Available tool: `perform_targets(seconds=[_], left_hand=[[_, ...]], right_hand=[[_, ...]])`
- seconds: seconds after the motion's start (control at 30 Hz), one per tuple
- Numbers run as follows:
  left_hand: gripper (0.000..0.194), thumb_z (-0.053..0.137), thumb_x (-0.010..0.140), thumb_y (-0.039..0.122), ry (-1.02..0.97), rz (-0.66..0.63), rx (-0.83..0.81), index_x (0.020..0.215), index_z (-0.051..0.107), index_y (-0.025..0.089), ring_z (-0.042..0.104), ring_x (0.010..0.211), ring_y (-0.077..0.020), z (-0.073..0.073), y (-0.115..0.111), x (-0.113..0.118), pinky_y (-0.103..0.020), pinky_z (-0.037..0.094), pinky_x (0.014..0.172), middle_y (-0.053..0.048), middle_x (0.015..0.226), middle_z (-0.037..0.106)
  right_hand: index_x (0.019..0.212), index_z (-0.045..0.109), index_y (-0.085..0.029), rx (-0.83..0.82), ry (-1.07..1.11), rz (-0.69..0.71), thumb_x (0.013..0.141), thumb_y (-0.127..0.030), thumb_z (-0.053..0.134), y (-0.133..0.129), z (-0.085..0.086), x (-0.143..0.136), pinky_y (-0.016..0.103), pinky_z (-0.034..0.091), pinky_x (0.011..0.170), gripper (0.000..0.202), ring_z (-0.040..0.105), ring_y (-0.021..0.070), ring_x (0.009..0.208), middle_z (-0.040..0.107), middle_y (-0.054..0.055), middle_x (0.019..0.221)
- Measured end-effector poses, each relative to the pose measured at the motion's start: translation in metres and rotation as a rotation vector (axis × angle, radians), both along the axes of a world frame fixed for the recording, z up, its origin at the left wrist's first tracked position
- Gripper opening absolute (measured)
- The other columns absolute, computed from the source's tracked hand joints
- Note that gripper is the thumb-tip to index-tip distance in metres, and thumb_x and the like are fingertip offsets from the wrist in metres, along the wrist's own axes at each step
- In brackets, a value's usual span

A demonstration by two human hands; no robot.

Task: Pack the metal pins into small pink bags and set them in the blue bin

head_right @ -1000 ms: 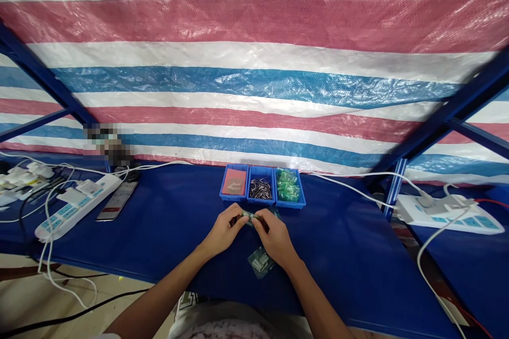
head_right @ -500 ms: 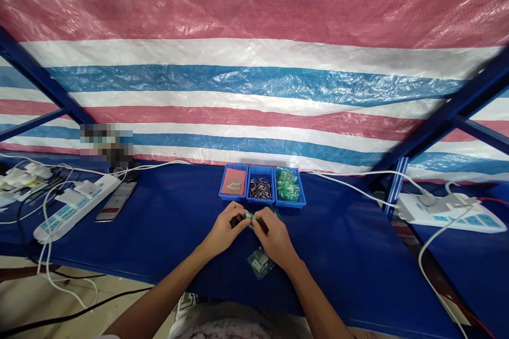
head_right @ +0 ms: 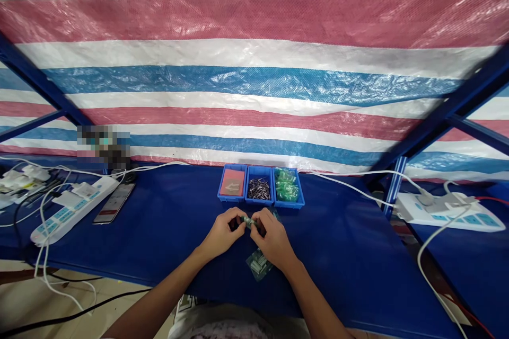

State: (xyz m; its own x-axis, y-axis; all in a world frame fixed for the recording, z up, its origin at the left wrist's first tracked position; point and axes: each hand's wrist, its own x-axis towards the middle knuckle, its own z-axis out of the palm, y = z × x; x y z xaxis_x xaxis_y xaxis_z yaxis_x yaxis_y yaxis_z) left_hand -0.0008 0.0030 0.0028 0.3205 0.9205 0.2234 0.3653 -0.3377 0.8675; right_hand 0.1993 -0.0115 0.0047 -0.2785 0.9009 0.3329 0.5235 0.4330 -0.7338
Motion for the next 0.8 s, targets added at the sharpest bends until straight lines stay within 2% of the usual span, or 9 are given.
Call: perform_targets(seconds=[0.1, 0.3, 0.43, 0.6, 0.8], left_hand=[[0.009, 0.064, 0.092, 0.017, 0.028, 0.020, -0.017, 0.097, 0.071, 0.020, 0.057, 0.077, -0.0163, -0.0027, 0.0003, -0.0006, -0.027, 0.041, 0.068, 0.000, 0.082, 0.062], [0.010, 0.062, 0.093, 0.017, 0.026, 0.043, -0.061, 0.096, 0.070, 0.020, 0.055, 0.075, -0.0147, -0.0025, -0.0001, -0.0015, -0.026, 0.040, 0.068, 0.001, 0.082, 0.060], [0.010, 0.062, 0.096, 0.024, 0.007, 0.060, -0.079, 0.099, 0.071, 0.020, 0.055, 0.073, -0.0146, -0.0053, 0.0011, -0.0011, -0.026, 0.040, 0.067, 0.000, 0.083, 0.061], [0.020, 0.064, 0.100, 0.039, 0.000, 0.063, -0.092, 0.101, 0.072, 0.020, 0.056, 0.073, -0.0162, -0.0069, 0.0018, -0.0014, -0.026, 0.040, 0.066, -0.001, 0.081, 0.063], [0.026, 0.063, 0.103, 0.045, -0.001, 0.049, -0.091, 0.097, 0.069, 0.020, 0.057, 0.075, -0.0161, -0.0021, -0.0002, -0.0020, -0.026, 0.040, 0.066, -0.001, 0.084, 0.065]], right_hand=[[0.096, 0.060, -0.024, 0.014, -0.017, 0.004, 0.100, -0.020, 0.054, 0.0000, -0.0012, -0.0005, 0.029, 0.039, 0.062, 0.008, 0.050, 0.0162, 0.065, 0.050, -0.001, 0.081], [0.102, 0.062, -0.024, 0.018, -0.016, 0.000, 0.103, -0.025, 0.055, -0.0008, -0.0008, -0.0013, 0.030, 0.041, 0.063, 0.007, 0.052, 0.0164, 0.067, 0.055, 0.001, 0.086], [0.104, 0.062, -0.024, -0.007, 0.028, -0.025, 0.104, -0.026, 0.054, -0.0008, -0.0018, 0.0000, 0.030, 0.044, 0.065, 0.008, 0.055, 0.0173, 0.068, 0.059, 0.001, 0.086], [0.110, 0.064, -0.024, -0.047, 0.088, -0.073, 0.103, -0.027, 0.055, 0.0002, -0.0033, 0.0008, 0.030, 0.047, 0.064, 0.011, 0.058, 0.0176, 0.067, 0.062, 0.000, 0.082], [0.111, 0.066, -0.024, -0.017, 0.090, -0.046, 0.105, -0.026, 0.052, 0.0017, -0.0012, 0.0008, 0.032, 0.049, 0.067, 0.016, 0.060, 0.0185, 0.071, 0.067, 0.004, 0.092]])
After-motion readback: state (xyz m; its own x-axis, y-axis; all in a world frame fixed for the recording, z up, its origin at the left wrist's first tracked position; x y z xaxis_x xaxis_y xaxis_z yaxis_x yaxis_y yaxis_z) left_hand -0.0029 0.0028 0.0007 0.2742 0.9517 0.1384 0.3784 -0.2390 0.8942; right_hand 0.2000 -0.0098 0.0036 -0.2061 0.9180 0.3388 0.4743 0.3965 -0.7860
